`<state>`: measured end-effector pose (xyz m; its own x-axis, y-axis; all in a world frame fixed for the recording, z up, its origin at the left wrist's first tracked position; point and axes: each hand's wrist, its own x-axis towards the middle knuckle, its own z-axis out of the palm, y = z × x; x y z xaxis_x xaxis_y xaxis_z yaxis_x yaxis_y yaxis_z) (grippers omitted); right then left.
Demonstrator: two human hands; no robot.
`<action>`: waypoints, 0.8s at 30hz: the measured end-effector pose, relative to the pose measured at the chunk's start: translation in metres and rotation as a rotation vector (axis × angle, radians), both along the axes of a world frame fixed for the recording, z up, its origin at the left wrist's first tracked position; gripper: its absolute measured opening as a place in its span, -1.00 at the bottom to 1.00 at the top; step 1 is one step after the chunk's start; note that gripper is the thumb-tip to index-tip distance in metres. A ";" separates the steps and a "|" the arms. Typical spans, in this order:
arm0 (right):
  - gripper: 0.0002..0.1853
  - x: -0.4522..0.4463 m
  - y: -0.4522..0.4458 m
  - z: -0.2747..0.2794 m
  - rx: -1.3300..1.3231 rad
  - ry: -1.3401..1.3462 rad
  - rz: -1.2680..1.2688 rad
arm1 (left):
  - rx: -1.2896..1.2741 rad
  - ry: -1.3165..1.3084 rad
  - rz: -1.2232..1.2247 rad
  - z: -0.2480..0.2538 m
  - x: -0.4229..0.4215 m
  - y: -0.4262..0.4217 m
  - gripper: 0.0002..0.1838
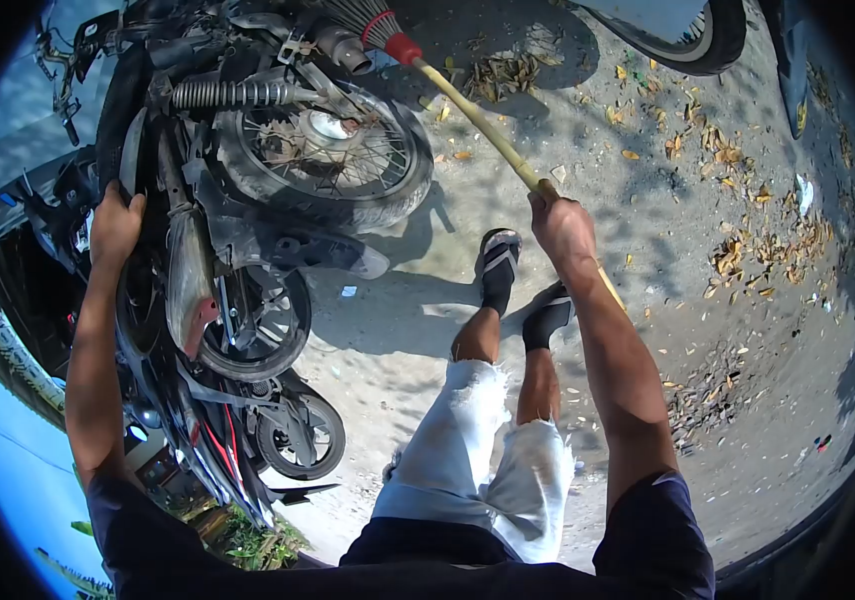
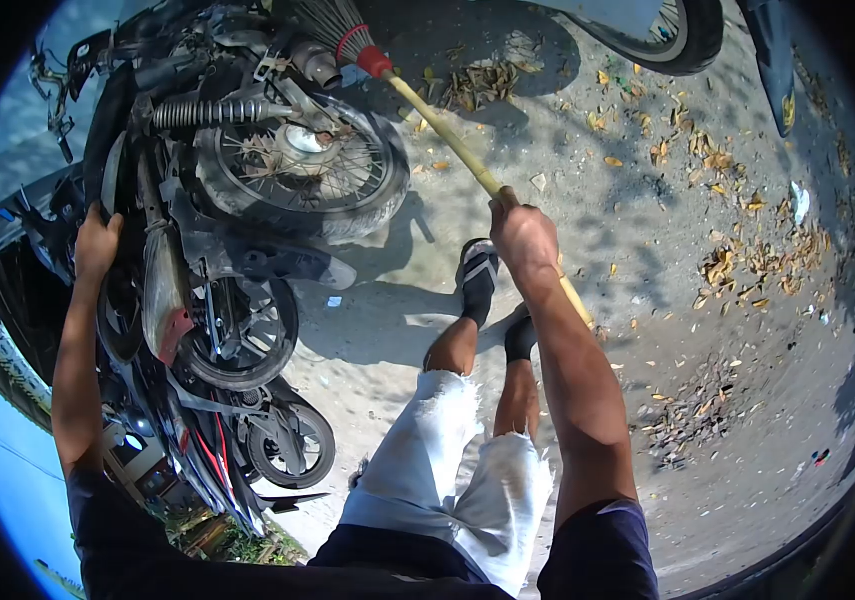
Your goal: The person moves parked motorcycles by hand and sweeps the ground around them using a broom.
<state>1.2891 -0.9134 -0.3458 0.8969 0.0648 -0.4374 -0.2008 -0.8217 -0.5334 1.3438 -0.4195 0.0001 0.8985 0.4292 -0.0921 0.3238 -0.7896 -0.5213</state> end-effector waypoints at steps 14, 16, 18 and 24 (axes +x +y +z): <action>-0.73 -0.251 -0.203 0.090 -0.095 -0.068 -0.087 | -0.025 -0.008 0.034 0.002 0.000 -0.009 -0.36; -0.73 -0.280 -0.208 0.108 -0.066 -0.025 -0.125 | -0.038 -0.022 0.026 0.001 -0.002 -0.010 -0.37; -0.73 -0.282 -0.197 0.107 -0.034 -0.054 -0.162 | -0.048 -0.026 0.023 0.001 0.001 -0.012 -0.38; -0.68 -0.125 -0.072 0.040 0.002 0.057 -0.231 | -0.023 -0.008 0.025 0.003 0.001 -0.019 -0.37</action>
